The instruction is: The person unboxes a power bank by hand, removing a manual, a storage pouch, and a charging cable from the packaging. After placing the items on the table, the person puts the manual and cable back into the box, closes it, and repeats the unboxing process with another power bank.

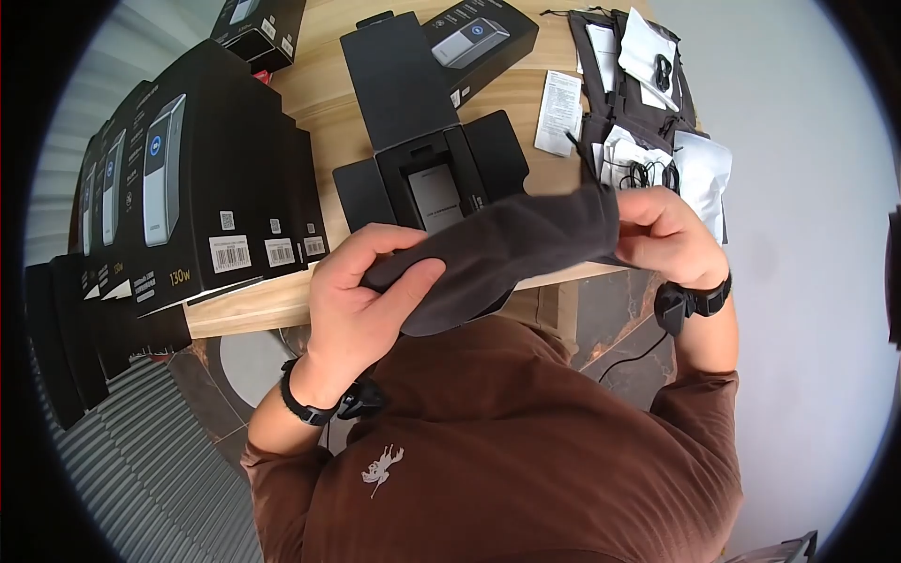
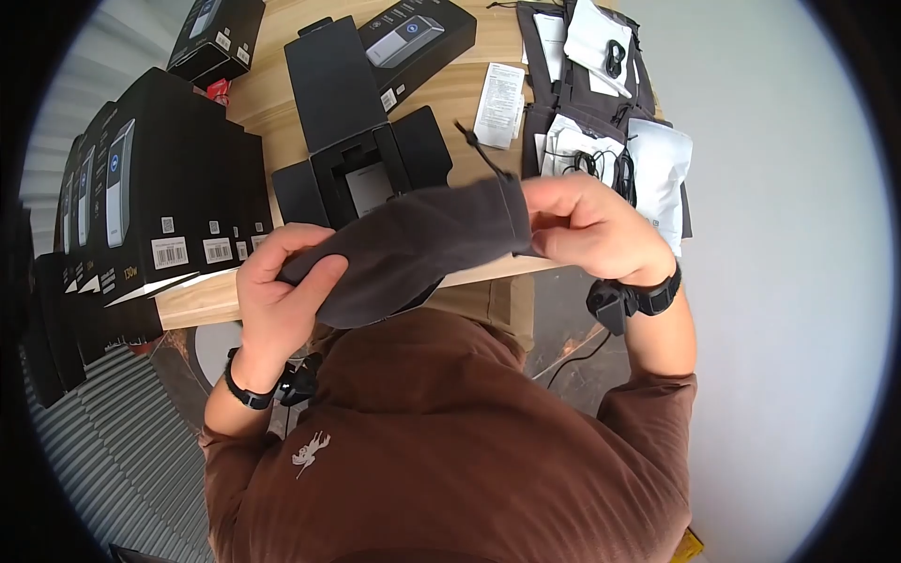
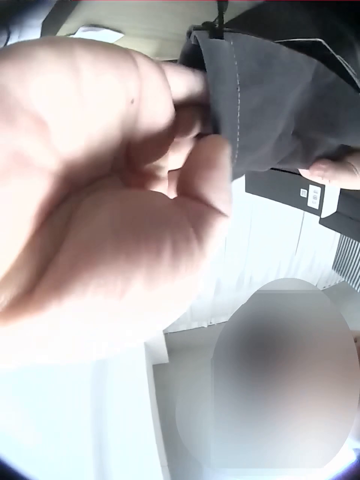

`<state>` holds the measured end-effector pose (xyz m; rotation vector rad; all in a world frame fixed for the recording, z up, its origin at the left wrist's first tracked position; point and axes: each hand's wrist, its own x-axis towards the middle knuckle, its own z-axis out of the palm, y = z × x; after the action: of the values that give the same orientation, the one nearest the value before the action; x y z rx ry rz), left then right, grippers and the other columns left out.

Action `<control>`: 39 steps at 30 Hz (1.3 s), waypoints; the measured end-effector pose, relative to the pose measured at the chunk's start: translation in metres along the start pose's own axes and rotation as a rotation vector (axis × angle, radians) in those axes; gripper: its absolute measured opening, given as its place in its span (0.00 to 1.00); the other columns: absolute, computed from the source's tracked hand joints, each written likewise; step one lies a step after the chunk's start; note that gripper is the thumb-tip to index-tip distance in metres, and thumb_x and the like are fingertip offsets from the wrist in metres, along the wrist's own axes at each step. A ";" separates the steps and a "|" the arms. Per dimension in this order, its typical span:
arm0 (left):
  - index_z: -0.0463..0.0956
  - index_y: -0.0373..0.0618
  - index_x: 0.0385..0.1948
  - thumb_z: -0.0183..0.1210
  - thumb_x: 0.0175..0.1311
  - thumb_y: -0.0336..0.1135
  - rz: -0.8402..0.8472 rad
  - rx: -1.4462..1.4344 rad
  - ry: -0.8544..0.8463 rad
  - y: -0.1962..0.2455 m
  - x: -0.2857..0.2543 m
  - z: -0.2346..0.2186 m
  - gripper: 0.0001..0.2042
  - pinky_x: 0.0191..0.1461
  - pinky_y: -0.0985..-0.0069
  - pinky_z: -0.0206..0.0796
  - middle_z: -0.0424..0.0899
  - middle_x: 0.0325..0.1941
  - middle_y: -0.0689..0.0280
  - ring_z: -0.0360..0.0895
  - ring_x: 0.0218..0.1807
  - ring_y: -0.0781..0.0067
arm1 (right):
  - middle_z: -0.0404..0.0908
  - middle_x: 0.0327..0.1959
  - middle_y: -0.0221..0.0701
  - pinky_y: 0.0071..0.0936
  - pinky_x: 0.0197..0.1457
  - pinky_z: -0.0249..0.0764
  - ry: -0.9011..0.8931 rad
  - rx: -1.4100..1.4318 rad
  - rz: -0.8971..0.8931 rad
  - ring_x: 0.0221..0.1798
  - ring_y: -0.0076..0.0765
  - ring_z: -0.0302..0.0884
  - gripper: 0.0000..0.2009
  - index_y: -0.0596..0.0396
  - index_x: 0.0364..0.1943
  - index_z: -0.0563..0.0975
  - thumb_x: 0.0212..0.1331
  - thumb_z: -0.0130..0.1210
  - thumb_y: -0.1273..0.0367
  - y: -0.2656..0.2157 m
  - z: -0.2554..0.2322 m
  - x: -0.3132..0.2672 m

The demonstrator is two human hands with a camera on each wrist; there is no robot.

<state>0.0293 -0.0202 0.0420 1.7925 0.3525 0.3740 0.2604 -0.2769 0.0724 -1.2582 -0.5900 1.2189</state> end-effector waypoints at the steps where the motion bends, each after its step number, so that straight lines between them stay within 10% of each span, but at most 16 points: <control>1: 0.85 0.39 0.47 0.73 0.65 0.23 0.017 0.011 -0.004 -0.001 0.002 0.001 0.11 0.51 0.80 0.76 0.89 0.44 0.67 0.84 0.45 0.79 | 0.90 0.51 0.34 0.19 0.46 0.76 -0.077 0.095 -0.011 0.45 0.21 0.84 0.20 0.69 0.56 0.84 0.64 0.49 0.89 0.013 -0.014 -0.001; 13: 0.78 0.38 0.37 0.67 0.67 0.20 0.296 0.141 -0.129 -0.001 0.009 0.009 0.05 0.40 0.71 0.71 0.81 0.35 0.61 0.79 0.35 0.62 | 0.83 0.63 0.32 0.27 0.69 0.73 -0.490 -0.380 -0.145 0.62 0.27 0.76 0.18 0.65 0.69 0.74 0.81 0.51 0.70 0.043 -0.005 0.004; 19: 0.70 0.39 0.42 0.57 0.73 0.21 0.366 0.404 -0.147 -0.001 0.008 0.022 0.05 0.35 0.63 0.69 0.76 0.35 0.54 0.76 0.31 0.48 | 0.86 0.58 0.36 0.28 0.64 0.75 -0.124 -0.250 -0.105 0.58 0.23 0.77 0.16 0.63 0.62 0.79 0.80 0.55 0.67 0.056 0.012 0.006; 23: 0.70 0.39 0.42 0.54 0.74 0.21 0.381 0.313 -0.121 0.005 0.005 0.023 0.03 0.36 0.59 0.69 0.77 0.36 0.53 0.77 0.31 0.44 | 0.89 0.52 0.40 0.33 0.59 0.78 -0.266 -0.347 -0.184 0.53 0.33 0.84 0.15 0.64 0.57 0.79 0.77 0.58 0.66 0.064 0.002 0.011; 28: 0.70 0.38 0.42 0.56 0.74 0.22 0.312 0.435 -0.184 0.021 0.008 0.038 0.04 0.36 0.60 0.70 0.79 0.37 0.54 0.79 0.32 0.47 | 0.89 0.50 0.45 0.38 0.55 0.79 -0.125 -0.556 -0.298 0.50 0.49 0.87 0.15 0.65 0.56 0.79 0.75 0.59 0.66 0.058 0.033 0.007; 32: 0.71 0.39 0.42 0.58 0.73 0.22 0.311 0.363 -0.165 0.024 0.011 0.040 0.05 0.37 0.62 0.71 0.80 0.38 0.54 0.79 0.31 0.48 | 0.89 0.45 0.44 0.35 0.54 0.79 -0.218 -0.395 -0.261 0.49 0.33 0.86 0.14 0.65 0.53 0.80 0.74 0.61 0.67 0.064 0.011 0.006; 39: 0.72 0.39 0.43 0.53 0.83 0.31 0.123 0.213 0.042 0.016 0.015 0.026 0.06 0.48 0.76 0.67 0.78 0.37 0.67 0.72 0.39 0.76 | 0.91 0.47 0.26 0.20 0.50 0.79 0.173 -0.133 -0.242 0.46 0.17 0.83 0.12 0.59 0.54 0.87 0.68 0.68 0.75 0.053 -0.014 -0.016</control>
<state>0.0548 -0.0405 0.0521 2.0227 0.3223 0.4758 0.2481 -0.3049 0.0237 -1.3451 -0.6830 0.8728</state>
